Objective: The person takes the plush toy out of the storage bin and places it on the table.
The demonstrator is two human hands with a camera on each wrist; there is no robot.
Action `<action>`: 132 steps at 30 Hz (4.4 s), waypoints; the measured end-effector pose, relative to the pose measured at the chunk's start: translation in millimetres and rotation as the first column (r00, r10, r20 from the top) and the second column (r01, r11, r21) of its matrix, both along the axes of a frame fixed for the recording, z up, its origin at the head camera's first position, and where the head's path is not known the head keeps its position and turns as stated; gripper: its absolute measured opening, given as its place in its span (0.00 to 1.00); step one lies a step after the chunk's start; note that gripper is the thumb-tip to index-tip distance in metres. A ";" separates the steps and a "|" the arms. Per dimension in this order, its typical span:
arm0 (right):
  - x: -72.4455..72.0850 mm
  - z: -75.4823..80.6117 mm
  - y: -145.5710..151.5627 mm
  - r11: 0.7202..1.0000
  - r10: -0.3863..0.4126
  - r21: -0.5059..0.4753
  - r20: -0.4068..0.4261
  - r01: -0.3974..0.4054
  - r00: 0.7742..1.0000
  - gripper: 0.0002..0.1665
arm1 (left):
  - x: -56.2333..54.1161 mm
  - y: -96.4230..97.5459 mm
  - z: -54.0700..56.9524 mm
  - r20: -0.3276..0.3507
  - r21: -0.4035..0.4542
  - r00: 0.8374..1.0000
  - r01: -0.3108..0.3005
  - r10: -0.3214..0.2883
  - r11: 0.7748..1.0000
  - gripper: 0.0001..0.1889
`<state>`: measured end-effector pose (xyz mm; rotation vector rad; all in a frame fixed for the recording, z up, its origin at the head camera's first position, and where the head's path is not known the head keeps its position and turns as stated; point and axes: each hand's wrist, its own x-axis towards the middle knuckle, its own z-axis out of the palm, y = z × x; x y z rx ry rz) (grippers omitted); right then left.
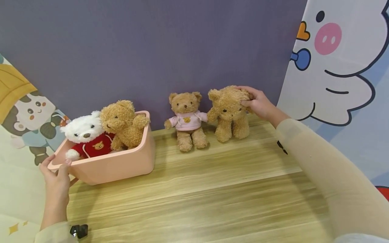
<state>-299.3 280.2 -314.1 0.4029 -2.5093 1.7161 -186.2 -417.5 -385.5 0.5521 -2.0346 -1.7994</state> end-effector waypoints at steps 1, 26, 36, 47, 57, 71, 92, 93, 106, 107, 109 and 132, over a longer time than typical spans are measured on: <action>-0.9 -1.8 0.9 1.000 0.009 -0.015 0.010 -0.009 1.000 0.35 | -0.4 -0.2 -0.3 -0.002 0.004 1.000 0.001 -0.001 1.000 0.35; -46.7 -18.0 -13.9 0.996 -0.059 -0.056 0.153 0.068 0.986 0.39 | -0.1 0.7 -0.4 -0.012 0.012 1.000 -0.002 0.002 1.000 0.35; -51.3 -29.4 -27.4 0.986 -0.164 0.027 0.108 0.162 0.981 0.48 | -0.3 1.7 0.7 0.001 0.004 1.000 -0.003 0.003 1.000 0.35; -69.8 -45.8 -22.4 0.980 -0.195 0.072 0.126 0.187 0.973 0.47 | -1.2 2.4 1.3 0.014 -0.002 1.000 -0.008 0.008 1.000 0.35; -69.3 -19.6 -22.2 0.978 -0.202 0.076 0.130 0.194 0.971 0.46 | -2.0 -1.8 -1.5 0.003 0.003 1.000 -0.011 0.011 1.000 0.34; -58.7 25.6 -27.0 0.972 -0.222 0.095 0.087 0.213 0.971 0.45 | -1.7 -0.3 0.8 -0.002 0.012 1.000 -0.012 0.012 1.000 0.34; -58.8 82.8 -110.7 0.990 -0.138 0.047 0.035 0.136 0.990 0.45 | -6.4 7.0 0.8 -0.012 0.004 1.000 0.000 0.000 1.000 0.33; -58.9 83.8 -115.7 0.990 -0.132 0.049 0.035 0.131 0.991 0.45 | -6.6 7.6 0.4 -0.014 0.008 1.000 0.002 -0.002 1.000 0.33; -61.8 91.9 -192.9 1.000 -0.005 0.026 0.053 0.004 0.999 0.46 | -8.2 5.7 -1.1 -0.060 0.041 0.998 -0.009 0.011 0.999 0.31; -61.2 91.9 -199.5 0.999 0.009 0.030 0.052 -0.010 0.999 0.47 | -8.1 5.0 -1.2 -0.068 0.047 0.998 -0.012 0.016 0.999 0.30; -60.1 92.4 -212.3 0.999 0.027 0.045 0.057 -0.029 0.998 0.47 | -8.0 3.8 -1.6 -0.087 0.054 0.996 -0.017 0.021 0.998 0.31; -54.3 91.0 -345.8 0.957 0.268 0.089 0.091 -0.275 0.959 0.48 | -8.8 -2.0 4.6 -0.072 0.046 0.997 -0.028 0.032 0.999 0.30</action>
